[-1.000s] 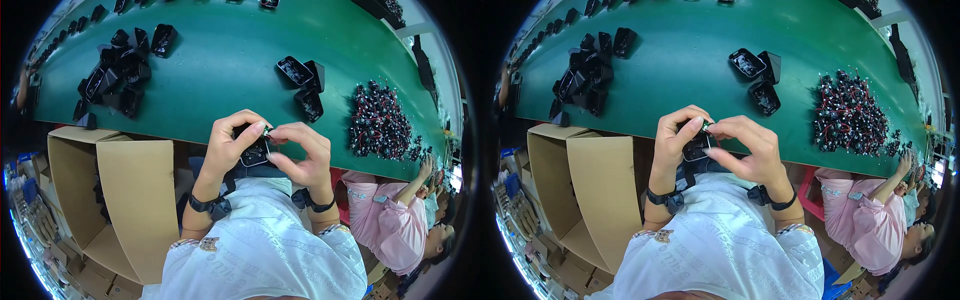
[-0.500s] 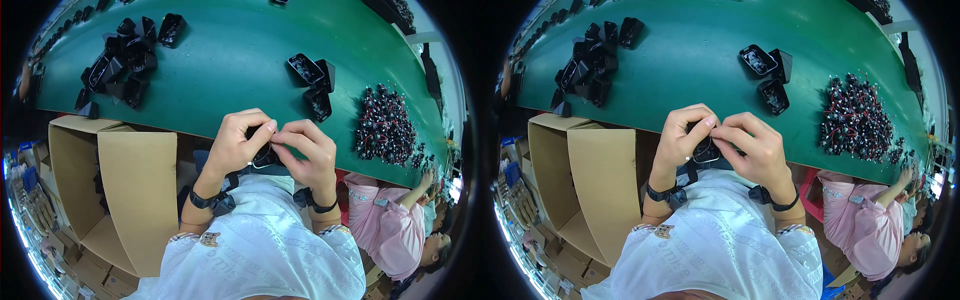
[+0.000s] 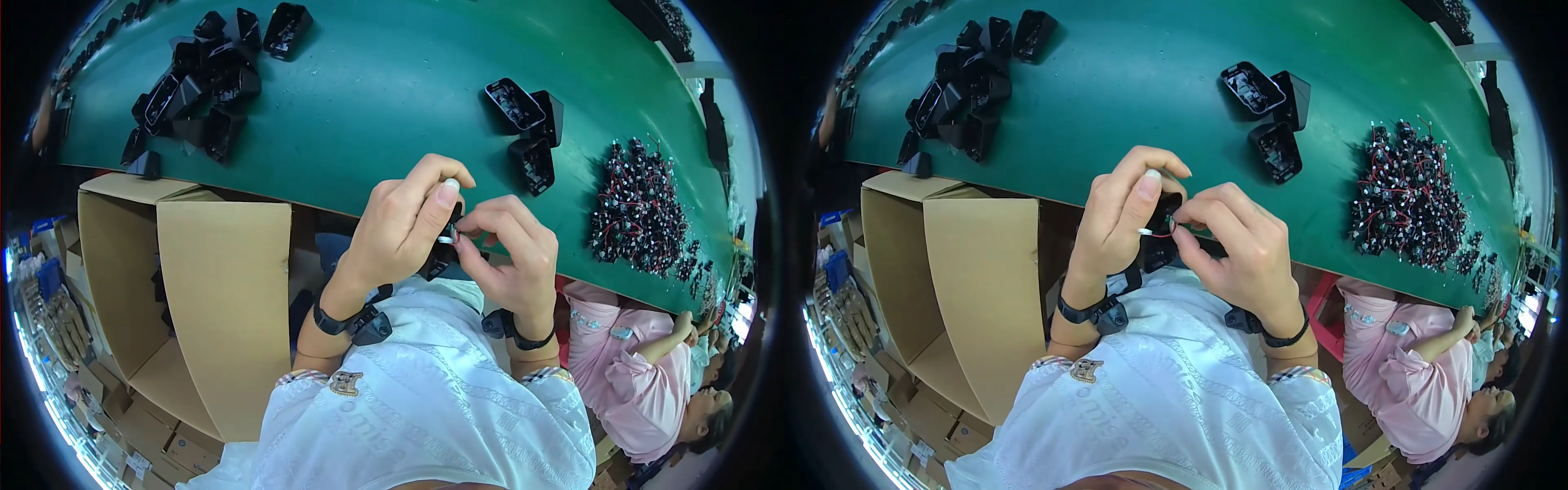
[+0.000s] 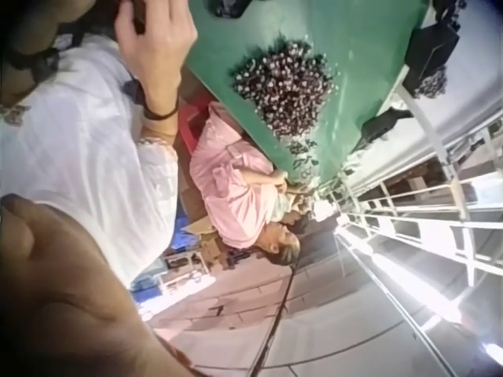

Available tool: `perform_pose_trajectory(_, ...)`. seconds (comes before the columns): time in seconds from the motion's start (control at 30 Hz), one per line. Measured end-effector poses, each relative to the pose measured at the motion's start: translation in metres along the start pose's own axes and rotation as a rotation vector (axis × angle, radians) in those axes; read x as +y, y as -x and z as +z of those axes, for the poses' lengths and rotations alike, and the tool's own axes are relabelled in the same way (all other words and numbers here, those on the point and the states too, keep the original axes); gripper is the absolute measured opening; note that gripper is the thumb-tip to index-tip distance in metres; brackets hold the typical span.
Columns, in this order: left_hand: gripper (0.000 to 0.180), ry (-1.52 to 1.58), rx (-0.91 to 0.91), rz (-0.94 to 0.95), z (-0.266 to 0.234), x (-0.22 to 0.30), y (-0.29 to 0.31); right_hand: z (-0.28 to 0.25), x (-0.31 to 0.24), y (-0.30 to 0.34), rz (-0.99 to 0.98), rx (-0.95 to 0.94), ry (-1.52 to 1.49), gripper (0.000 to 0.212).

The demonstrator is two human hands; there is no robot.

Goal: The person takes black plastic housings from a box and places them on a table. They pick up a housing and a wire, insert the wire into the housing by hand, and then set the assembled unit onto the table.

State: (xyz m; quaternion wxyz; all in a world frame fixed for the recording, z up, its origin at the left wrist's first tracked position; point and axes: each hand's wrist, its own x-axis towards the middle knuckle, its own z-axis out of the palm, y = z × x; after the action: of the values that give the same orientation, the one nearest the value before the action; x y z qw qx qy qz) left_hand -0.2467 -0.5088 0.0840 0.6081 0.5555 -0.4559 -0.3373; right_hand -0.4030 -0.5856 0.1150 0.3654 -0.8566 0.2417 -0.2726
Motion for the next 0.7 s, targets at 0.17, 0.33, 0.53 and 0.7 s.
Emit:
perform_pose_trajectory(0.17,0.039,0.201,0.058,0.023,0.002,-0.018,-0.002,-0.002,-0.003,-0.004,-0.014,0.009,0.008,0.018)
perform_pose_trajectory(0.33,0.046,0.558,0.029,-0.184,-0.003,-0.01,-0.001,-0.006,0.003,0.003,-0.059,0.072,-0.263,0.019)
perform_pose_trajectory(0.53,0.045,0.467,0.078,-0.155,-0.001,-0.008,-0.003,0.012,0.004,0.007,-0.166,0.005,-0.188,0.024)
perform_pose_trajectory(0.7,0.043,0.399,0.113,-0.15,0.0,-0.005,-0.001,0.013,0.001,0.006,-0.122,0.067,-0.09,0.022)
